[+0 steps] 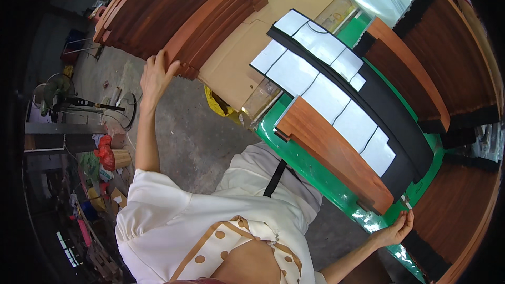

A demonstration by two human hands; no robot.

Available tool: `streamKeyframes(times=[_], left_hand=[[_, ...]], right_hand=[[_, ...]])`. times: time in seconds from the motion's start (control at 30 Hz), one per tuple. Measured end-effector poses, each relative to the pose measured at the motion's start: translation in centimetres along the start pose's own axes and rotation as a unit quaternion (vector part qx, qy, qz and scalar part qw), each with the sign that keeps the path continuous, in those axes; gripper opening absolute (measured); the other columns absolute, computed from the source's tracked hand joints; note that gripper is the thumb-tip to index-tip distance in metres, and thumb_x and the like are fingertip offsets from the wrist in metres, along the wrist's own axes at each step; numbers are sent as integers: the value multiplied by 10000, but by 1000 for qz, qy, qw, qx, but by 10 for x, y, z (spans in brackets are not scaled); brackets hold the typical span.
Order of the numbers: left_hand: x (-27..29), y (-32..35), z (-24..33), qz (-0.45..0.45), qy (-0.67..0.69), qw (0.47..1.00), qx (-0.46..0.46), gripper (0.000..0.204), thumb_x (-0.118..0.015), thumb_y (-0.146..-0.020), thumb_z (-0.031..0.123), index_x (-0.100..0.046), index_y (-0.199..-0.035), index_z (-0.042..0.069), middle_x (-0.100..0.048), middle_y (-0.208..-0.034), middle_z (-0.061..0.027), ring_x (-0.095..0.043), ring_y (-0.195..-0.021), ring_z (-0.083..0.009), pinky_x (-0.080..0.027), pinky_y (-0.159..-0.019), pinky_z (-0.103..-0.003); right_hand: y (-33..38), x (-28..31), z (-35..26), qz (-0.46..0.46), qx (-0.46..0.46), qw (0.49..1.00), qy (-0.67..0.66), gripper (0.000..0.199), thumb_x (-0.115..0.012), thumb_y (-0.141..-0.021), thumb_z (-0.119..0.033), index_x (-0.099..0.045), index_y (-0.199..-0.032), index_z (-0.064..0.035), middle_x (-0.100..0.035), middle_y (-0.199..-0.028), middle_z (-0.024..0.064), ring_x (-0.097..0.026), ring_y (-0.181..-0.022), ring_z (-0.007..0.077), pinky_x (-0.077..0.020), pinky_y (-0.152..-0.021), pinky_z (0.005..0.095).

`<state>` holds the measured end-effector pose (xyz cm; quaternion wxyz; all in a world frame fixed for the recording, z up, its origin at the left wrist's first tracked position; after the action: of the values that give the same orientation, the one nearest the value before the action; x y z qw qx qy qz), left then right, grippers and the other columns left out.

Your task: The person takes curved wooden panels, peels black adhesive strips from a backing sheet, attaches them to the edges of the panels by hand, and stacks the finished panels on the work table.

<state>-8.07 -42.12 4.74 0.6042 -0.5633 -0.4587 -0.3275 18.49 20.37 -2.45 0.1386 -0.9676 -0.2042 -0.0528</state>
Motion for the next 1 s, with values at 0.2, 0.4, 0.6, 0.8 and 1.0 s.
streamKeyframes(times=[0.2, 0.4, 0.6, 0.8, 1.0], left_hand=[[-5, 3, -17, -3, 138, 989, -53, 633, -710, -748, 372, -519, -1271, 71, -541, -1181, -202, -519, -1084, -352, -417, -926, -421], [26, 8, 1, -128, 550, 814, 132, 443, -633, -854, 249, -580, -1198, -26, -623, -1105, -82, -572, -1010, -142, -420, -900, -272], [43, 66, 114, -388, 703, 596, -8, 672, -629, -777, 448, -539, -1214, -54, -581, -1146, -103, -520, -1101, -179, -357, -972, -309], [52, 73, 212, -562, 587, 551, -192, 534, -615, -792, 459, -631, -1065, 1, -607, -971, -58, -534, -904, -137, -423, -838, -297], [43, 55, 244, -458, 548, 647, -269, 322, -609, -866, 296, -644, -1009, 9, -605, -862, -16, -524, -820, -112, -428, -746, -255]], right_hand=[[-9, -4, 1, -43, 18, 999, -27, 177, -470, -951, -6, -597, -1068, 30, -602, -1081, 102, -591, -971, 165, -502, -891, 280], [4, -39, -56, -57, 163, 985, 21, 129, -555, -877, 61, -637, -973, 36, -649, -1003, 104, -608, -901, 158, -497, -830, 285], [57, -113, -139, -199, 488, 824, 208, 344, -721, -736, -45, -627, -1065, -75, -607, -1099, 111, -570, -1079, 307, -397, -987, 505], [60, -98, -131, -227, 484, 768, 353, 430, -779, -637, -140, -641, -1043, -106, -623, -999, 40, -603, -954, 237, -411, -937, 490], [50, -102, -104, -285, 407, 816, 296, 348, -748, -649, -108, -644, -980, -83, -618, -895, 46, -596, -814, 224, -468, -751, 358]])
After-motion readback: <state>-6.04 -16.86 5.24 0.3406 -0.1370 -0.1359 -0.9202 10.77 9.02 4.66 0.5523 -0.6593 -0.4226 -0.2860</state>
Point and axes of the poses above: each hand's wrist, its own y-axis away from the middle knuckle, its own x-axis out of the back of the hand, z = x × y, the point moved 2 cm from there along -y, towards the middle knuckle
